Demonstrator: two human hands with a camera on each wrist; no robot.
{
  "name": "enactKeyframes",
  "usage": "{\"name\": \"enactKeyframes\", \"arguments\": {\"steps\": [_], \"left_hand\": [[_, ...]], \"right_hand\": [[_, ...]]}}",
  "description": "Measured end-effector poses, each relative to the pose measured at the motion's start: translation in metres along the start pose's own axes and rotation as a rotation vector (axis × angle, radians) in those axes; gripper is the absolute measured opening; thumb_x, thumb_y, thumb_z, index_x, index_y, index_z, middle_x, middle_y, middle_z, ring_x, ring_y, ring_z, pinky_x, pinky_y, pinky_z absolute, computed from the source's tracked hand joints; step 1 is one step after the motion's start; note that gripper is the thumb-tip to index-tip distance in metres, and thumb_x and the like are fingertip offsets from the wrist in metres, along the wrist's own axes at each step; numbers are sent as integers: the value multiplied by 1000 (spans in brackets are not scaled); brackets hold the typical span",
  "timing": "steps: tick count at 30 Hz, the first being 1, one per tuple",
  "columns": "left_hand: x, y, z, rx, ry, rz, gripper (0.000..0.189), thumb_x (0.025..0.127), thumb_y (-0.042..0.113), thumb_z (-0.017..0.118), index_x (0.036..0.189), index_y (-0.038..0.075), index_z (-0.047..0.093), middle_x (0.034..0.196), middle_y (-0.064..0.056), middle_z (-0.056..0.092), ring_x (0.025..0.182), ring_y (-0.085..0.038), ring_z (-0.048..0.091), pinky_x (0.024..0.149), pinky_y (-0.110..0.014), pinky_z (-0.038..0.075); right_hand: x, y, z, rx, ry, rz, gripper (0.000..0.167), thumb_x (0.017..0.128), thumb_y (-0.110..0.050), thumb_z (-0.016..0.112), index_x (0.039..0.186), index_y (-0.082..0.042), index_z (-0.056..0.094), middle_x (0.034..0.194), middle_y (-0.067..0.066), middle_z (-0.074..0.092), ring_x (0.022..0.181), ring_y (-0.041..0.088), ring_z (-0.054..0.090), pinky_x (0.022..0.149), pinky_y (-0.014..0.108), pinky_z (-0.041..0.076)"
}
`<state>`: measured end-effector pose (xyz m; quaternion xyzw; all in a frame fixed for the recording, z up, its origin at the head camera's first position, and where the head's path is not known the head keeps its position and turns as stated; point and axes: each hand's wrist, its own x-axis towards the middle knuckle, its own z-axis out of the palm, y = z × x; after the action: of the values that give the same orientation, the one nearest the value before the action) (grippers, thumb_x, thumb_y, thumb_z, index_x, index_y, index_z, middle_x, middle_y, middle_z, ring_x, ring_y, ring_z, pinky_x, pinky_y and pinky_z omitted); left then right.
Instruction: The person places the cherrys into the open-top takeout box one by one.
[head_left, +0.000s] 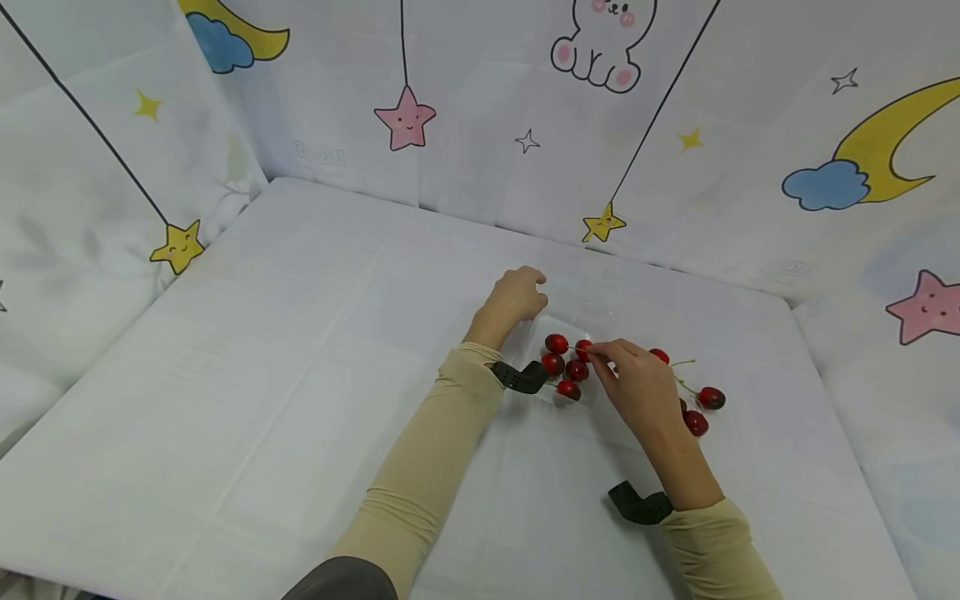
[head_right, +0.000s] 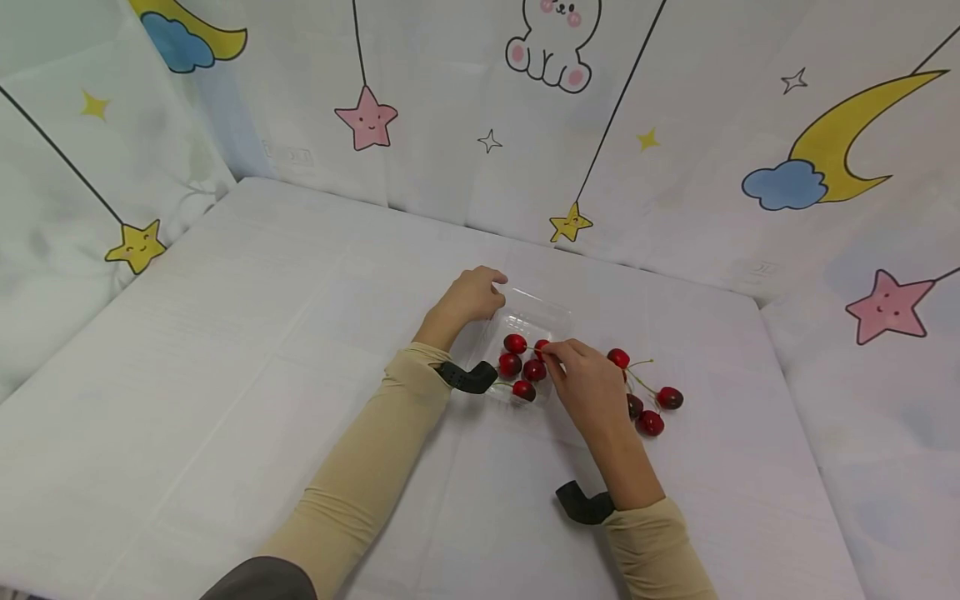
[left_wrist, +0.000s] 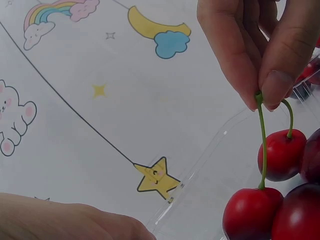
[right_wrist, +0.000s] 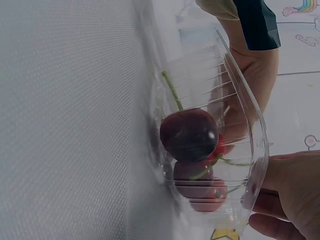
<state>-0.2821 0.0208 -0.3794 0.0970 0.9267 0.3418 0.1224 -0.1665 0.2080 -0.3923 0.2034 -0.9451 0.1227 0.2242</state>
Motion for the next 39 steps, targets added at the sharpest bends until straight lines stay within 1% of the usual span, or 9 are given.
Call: {"name": "enactKeyframes", "arguments": {"steps": [6, 13, 22, 27, 33, 39], "left_hand": [[0, 0, 0, -11, -2, -4, 42, 95, 19, 51, 137, 14, 51, 140, -5, 52, 116, -24, 55, 87, -36, 49], [0, -1, 0, -8, -7, -4, 42, 95, 19, 51, 137, 14, 51, 140, -5, 52, 115, -24, 55, 86, -35, 49], [0, -1, -1, -8, -15, -4, 43, 95, 19, 51, 138, 14, 50, 140, -5, 52, 111, -23, 56, 83, -34, 49], [0, 0, -1, -16, -12, -5, 43, 95, 19, 51, 138, 13, 51, 139, -6, 53, 109, -23, 56, 84, -35, 49], [-1, 1, -1, -11, -6, -6, 43, 95, 19, 52, 137, 13, 52, 139, -5, 52, 116, -24, 54, 89, -36, 48], [-1, 1, -1, -8, -3, -6, 43, 95, 19, 51, 137, 14, 52, 139, -5, 53, 119, -24, 53, 90, -37, 48]], "right_hand": [[0, 0, 2, -16, -5, -11, 17, 81, -10, 75, 97, -6, 72, 89, 10, 73, 73, 23, 68, 62, 37, 56], [-1, -2, 3, -47, -27, -7, 16, 81, -11, 75, 96, -8, 73, 90, 10, 74, 76, 24, 69, 63, 37, 56], [0, -5, 4, -66, -43, -5, 17, 80, -13, 76, 96, -9, 74, 91, 10, 74, 79, 25, 69, 63, 37, 56], [-1, -5, 5, -67, -45, -13, 17, 80, -14, 76, 96, -9, 74, 90, 9, 74, 79, 25, 68, 62, 37, 56], [-2, -5, 6, -52, -47, -21, 18, 79, -14, 77, 96, -9, 74, 89, 9, 74, 77, 24, 67, 60, 37, 56], [-2, -5, 7, -71, -56, -20, 17, 80, -15, 77, 96, -10, 75, 89, 8, 74, 78, 24, 67, 60, 37, 56]]}}
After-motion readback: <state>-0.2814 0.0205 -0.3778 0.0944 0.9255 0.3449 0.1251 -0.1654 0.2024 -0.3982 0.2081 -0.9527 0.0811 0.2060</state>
